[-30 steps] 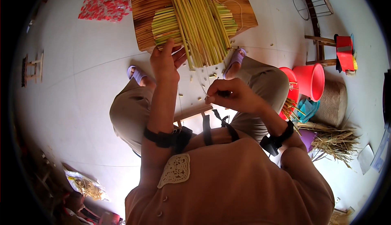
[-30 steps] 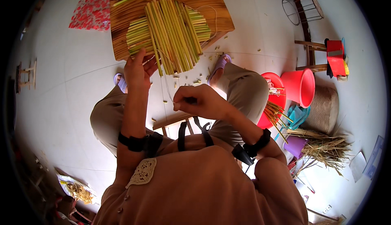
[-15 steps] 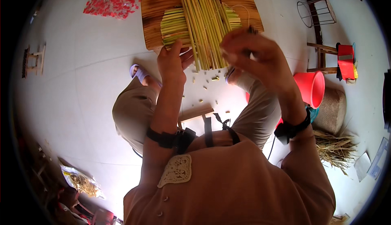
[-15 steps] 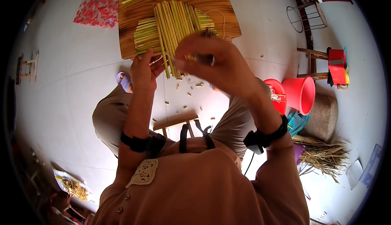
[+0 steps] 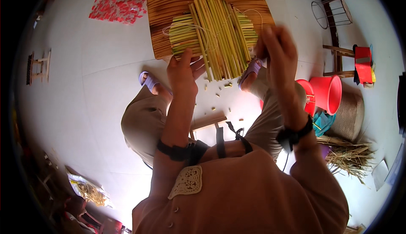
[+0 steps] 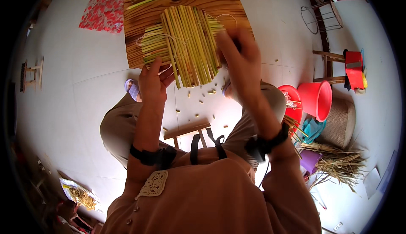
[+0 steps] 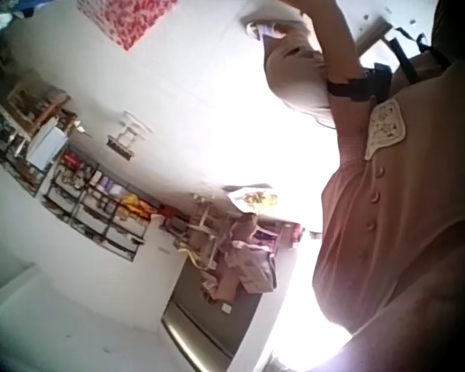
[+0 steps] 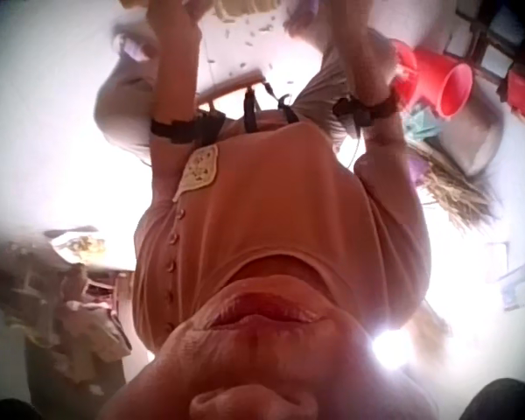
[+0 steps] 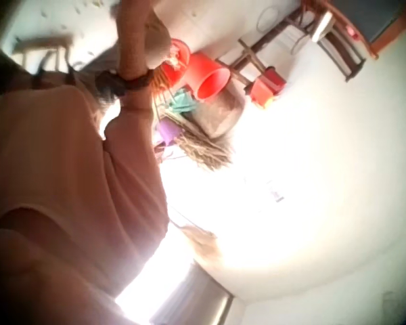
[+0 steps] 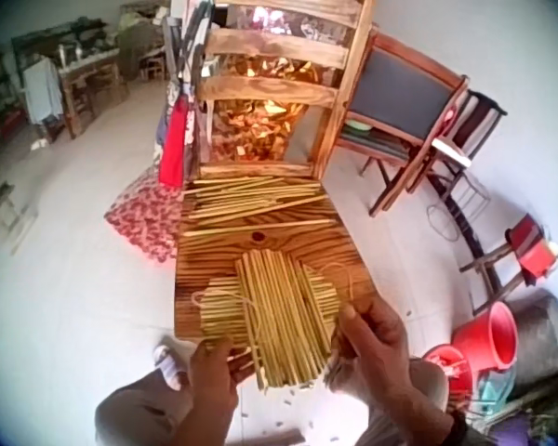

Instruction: Assembling and weaving thin wooden sticks together to create a flat, circular decorative object.

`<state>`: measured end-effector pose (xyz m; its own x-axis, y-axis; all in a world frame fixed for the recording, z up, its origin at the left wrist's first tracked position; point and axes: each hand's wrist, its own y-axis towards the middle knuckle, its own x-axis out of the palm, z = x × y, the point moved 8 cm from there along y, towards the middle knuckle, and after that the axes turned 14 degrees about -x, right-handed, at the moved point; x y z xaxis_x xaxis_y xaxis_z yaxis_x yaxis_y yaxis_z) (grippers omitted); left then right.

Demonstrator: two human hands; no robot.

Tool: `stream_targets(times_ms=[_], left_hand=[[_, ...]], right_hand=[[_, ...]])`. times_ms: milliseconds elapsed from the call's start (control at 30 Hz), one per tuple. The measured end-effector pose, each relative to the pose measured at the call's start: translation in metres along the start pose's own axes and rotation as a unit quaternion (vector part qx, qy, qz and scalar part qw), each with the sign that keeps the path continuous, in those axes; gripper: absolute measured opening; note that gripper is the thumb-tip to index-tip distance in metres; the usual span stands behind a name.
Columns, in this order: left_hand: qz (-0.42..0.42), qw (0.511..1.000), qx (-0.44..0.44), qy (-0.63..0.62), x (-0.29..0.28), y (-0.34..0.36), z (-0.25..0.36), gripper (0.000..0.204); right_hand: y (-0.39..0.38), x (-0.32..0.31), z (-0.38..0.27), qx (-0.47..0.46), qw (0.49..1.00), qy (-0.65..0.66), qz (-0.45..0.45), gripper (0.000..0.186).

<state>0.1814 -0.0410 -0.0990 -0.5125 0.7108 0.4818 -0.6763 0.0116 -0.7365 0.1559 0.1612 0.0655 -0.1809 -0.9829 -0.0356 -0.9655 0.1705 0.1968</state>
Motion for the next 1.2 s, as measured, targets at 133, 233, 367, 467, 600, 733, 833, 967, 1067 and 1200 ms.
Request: stream_targets(times_ms=[133, 233, 367, 467, 600, 733, 833, 967, 1067, 1200], left_hand=[[0.002, 1.0, -0.003, 0.013, 0.007, -0.001, -0.002, 0.025], [-0.003, 1.0, -0.003, 0.009, 0.006, -0.001, -0.002, 0.026], [0.012, 1.0, -0.007, 0.012, 0.007, -0.003, 0.002, 0.027], [0.015, 1.0, -0.009, 0.014, 0.007, -0.001, 0.0, 0.027], [0.037, 0.999, -0.004, 0.022, 0.002, 0.001, -0.002, 0.027], [0.035, 0.999, -0.008, 0.018, 0.003, 0.001, -0.003, 0.026], [0.029, 0.999, 0.005, 0.012, -0.003, 0.003, -0.004, 0.024], [0.038, 0.999, 0.0, 0.036, -0.004, 0.006, -0.004, 0.019], [0.042, 0.998, -0.012, 0.038, -0.001, 0.004, -0.005, 0.016], [0.032, 0.999, 0.001, 0.039, 0.001, 0.005, -0.001, 0.013]], right_hand=[[-0.143, -0.011, 0.138, 0.416, 0.9, 0.065, -0.109, 0.022], [-0.17, 0.02, 0.188, 0.501, 0.841, 0.18, -0.1, 0.019], [-0.148, 0.07, 0.209, 0.494, 0.748, 0.441, -0.041, 0.026], [-0.122, 0.088, 0.211, 0.457, 0.745, 0.485, -0.019, 0.037], [-0.11, 0.096, 0.203, 0.454, 0.705, 0.543, -0.041, 0.038], [-0.112, 0.101, 0.196, 0.477, 0.656, 0.585, -0.028, 0.042], [-0.103, 0.108, 0.185, 0.468, 0.636, 0.613, -0.045, 0.052], [-0.102, 0.111, 0.192, 0.467, 0.619, 0.628, -0.071, 0.052], [-0.096, 0.115, 0.191, 0.48, 0.594, 0.639, -0.091, 0.045], [-0.089, 0.125, 0.188, 0.443, 0.568, 0.688, -0.09, 0.047]])
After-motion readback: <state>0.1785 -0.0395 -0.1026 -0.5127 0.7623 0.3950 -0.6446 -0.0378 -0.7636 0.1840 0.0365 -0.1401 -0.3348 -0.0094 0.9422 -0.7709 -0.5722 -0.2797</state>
